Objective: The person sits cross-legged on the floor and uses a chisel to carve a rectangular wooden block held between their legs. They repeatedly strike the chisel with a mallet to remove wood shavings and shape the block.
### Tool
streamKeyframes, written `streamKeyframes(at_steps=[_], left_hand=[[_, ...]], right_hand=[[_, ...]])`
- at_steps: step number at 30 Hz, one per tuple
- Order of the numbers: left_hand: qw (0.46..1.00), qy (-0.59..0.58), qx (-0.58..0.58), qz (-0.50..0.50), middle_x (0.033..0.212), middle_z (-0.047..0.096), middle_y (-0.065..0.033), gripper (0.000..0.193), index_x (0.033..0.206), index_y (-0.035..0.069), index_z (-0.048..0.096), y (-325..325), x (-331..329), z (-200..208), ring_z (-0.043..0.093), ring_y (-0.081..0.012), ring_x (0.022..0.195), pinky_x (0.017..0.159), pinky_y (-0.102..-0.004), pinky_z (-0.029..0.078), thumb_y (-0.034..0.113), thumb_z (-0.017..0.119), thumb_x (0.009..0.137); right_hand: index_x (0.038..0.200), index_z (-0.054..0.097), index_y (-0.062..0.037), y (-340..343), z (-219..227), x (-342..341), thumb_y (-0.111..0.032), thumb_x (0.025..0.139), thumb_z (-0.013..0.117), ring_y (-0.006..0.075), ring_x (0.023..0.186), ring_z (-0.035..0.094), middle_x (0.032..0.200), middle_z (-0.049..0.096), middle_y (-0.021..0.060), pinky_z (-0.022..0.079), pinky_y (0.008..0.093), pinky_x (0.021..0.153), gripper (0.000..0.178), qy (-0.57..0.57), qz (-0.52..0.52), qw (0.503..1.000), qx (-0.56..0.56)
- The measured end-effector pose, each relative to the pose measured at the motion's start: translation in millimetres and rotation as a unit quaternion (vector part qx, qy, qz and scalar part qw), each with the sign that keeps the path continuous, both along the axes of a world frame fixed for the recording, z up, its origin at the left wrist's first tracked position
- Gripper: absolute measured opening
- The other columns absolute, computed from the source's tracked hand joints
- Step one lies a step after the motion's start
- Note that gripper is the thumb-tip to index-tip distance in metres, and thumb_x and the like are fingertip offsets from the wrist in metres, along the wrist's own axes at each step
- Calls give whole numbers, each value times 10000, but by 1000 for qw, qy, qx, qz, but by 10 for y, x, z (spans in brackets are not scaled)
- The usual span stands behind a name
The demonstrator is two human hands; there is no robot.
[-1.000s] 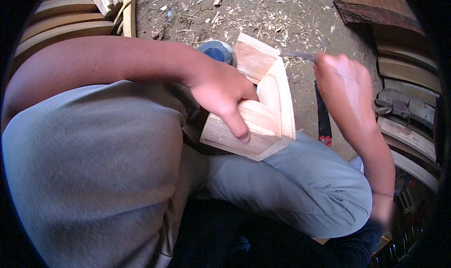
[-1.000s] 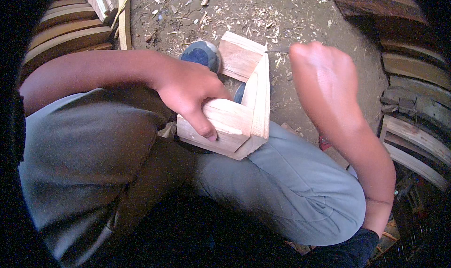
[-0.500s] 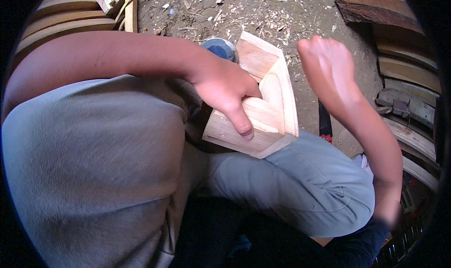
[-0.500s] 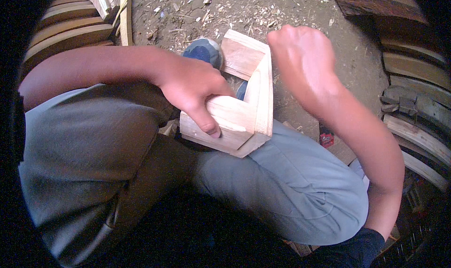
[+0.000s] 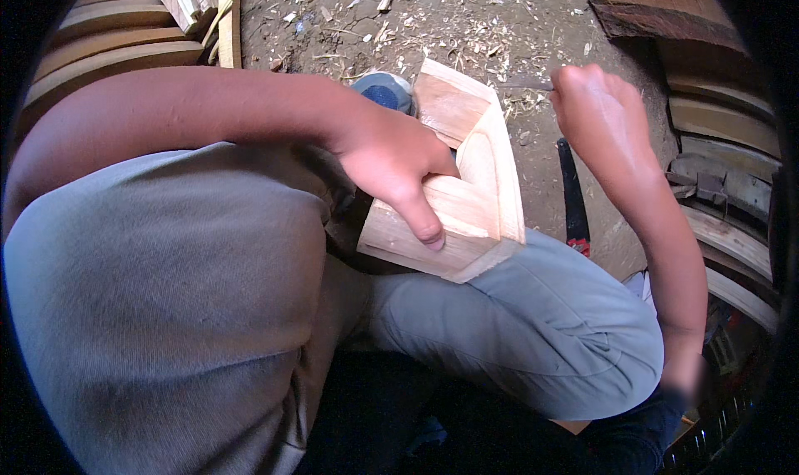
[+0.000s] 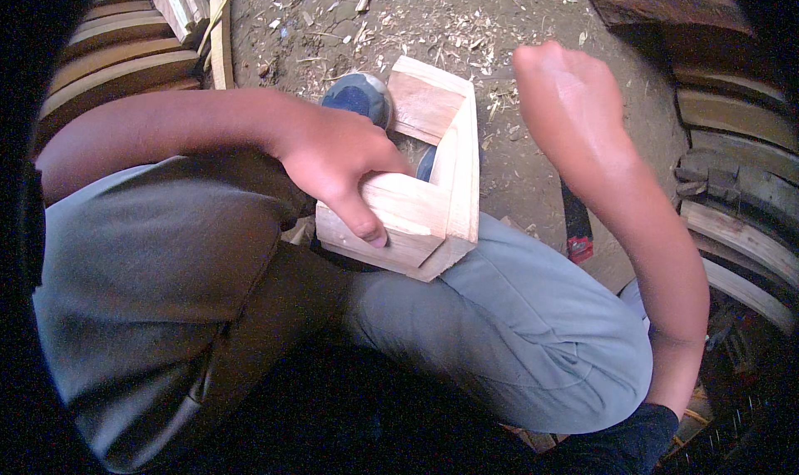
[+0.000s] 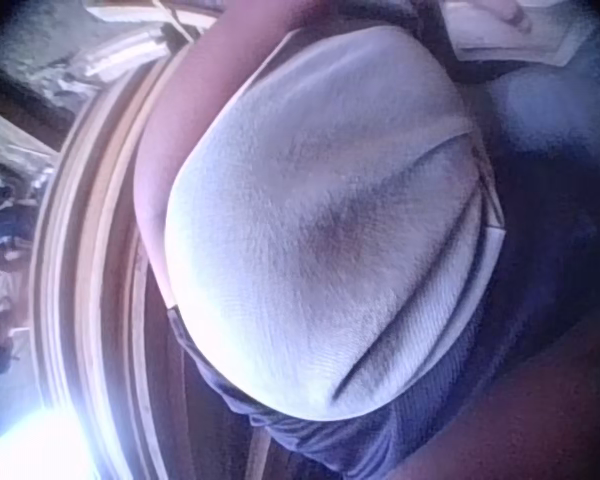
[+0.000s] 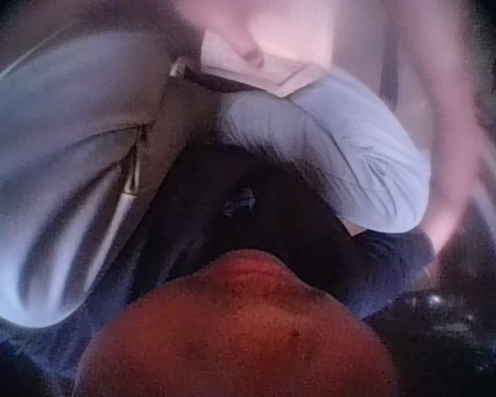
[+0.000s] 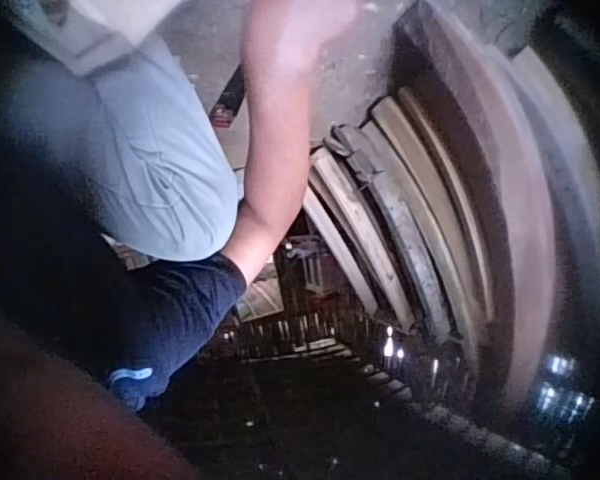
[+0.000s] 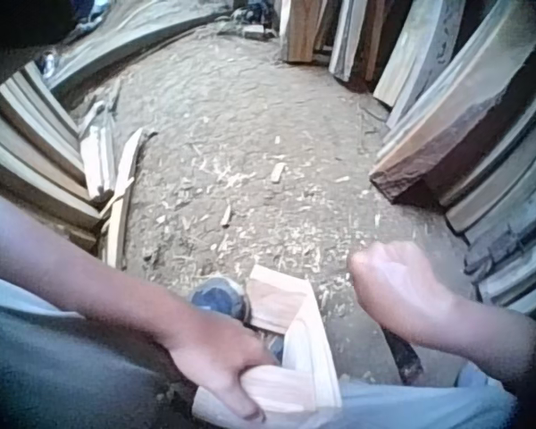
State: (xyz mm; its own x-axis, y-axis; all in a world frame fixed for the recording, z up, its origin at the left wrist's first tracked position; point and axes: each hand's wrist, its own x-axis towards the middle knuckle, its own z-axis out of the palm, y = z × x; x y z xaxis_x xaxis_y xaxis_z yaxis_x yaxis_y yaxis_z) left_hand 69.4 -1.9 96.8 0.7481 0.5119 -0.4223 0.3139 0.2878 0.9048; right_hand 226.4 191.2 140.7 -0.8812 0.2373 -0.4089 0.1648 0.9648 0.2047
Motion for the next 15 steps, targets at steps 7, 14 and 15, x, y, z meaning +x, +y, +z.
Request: streamKeyframes(at_steps=[7, 14, 15], left_hand=[[1000, -15, 21, 5, 1163, 719, -237, 693, 1265, 3, 652, 14, 35, -51, 679, -395, 1095, 955, -458, 513, 541, 756, 840], [999, 1, 42, 11, 1132, 728, -238, 674, 1261, 34, 653, -2, -6, -59, 694, -414, 1053, 907, -479, 536, 530, 778, 821], [999, 9, 44, 19, 1126, 732, -228, 669, 1258, 38, 654, -31, -19, 7, 698, -411, 1044, 900, -478, 541, 523, 783, 817]], right_hand=[[801, 706, 6, -64, -131, 117, -28, 822, 620, 384, 759, 743, 772, 701, 249, 603, 461, 662, 95, 8, 3, 1000, 23], [1033, 669, -25, 407, -157, 140, -251, 1008, 596, 420, 869, 717, 851, 711, 239, 564, 509, 762, 239, 60, -170, 983, -47], [1056, 664, -30, 486, -224, 213, -274, 1018, 587, 403, 863, 712, 858, 708, 230, 544, 503, 759, 259, 70, -191, 975, -87]])
